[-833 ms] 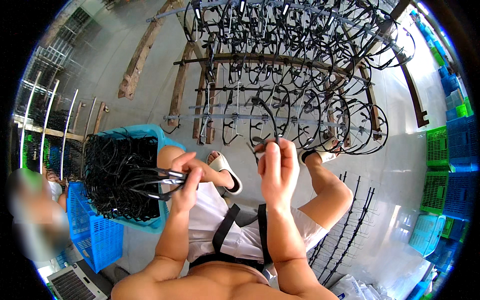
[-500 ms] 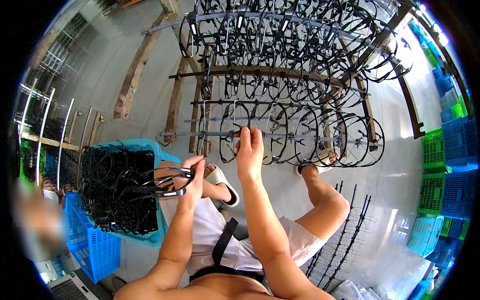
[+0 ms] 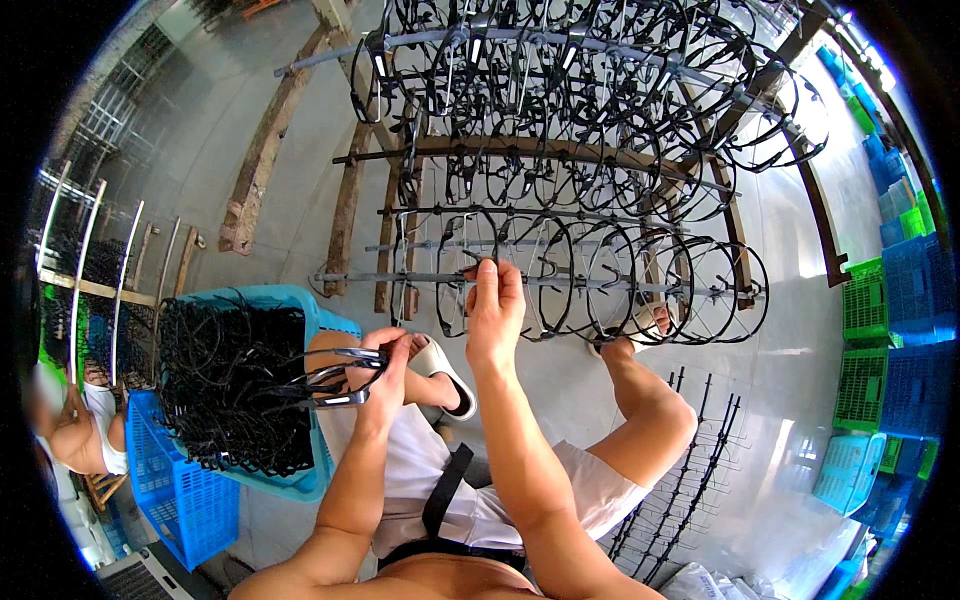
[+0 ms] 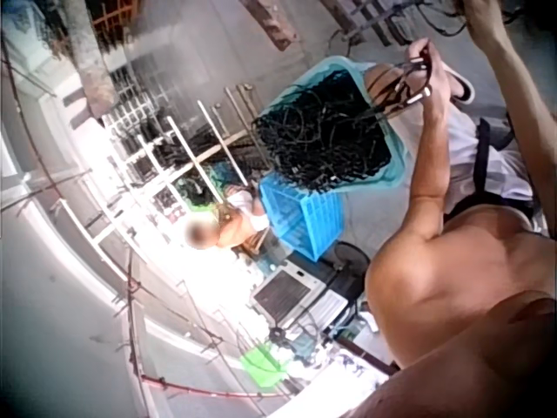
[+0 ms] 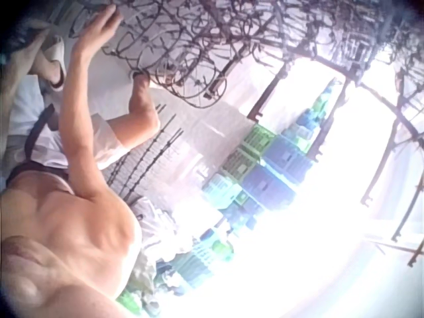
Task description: The person repeatedly picks black wire loops from a blue basket and threads them onto horizontal metal rods of a multi-tiered rack. The person works one loop at a time, sliding each onto a rod and adjusting its position.
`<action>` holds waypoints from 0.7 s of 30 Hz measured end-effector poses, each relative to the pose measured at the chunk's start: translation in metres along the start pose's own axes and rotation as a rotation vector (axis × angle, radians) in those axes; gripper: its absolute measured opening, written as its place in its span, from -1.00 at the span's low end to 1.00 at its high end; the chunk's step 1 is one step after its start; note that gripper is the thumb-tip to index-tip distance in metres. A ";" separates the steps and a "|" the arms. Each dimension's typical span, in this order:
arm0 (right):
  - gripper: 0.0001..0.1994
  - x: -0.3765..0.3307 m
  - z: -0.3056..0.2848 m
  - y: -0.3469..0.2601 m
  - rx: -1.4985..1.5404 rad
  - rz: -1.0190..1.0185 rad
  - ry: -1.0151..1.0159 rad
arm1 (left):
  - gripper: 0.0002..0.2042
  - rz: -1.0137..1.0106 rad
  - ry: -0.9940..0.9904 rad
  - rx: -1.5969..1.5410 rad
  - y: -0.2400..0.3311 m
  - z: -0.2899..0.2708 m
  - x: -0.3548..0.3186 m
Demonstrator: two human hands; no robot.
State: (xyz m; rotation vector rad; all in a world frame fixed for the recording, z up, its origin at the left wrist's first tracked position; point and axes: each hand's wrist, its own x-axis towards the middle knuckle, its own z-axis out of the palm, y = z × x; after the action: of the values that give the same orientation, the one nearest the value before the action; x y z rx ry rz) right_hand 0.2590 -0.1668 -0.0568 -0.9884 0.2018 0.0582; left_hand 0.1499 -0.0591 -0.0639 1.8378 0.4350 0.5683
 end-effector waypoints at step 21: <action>-0.82 -0.055 -0.039 0.016 0.026 -0.074 -0.161 | -0.82 -0.072 0.024 -0.024 0.021 0.006 0.017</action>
State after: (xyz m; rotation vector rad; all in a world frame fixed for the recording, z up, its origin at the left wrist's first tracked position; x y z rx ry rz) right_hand 0.1970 -0.1877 -0.0802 -0.9592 0.0181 0.0671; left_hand 0.1675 -0.0615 -0.0431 1.7868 0.5063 0.5445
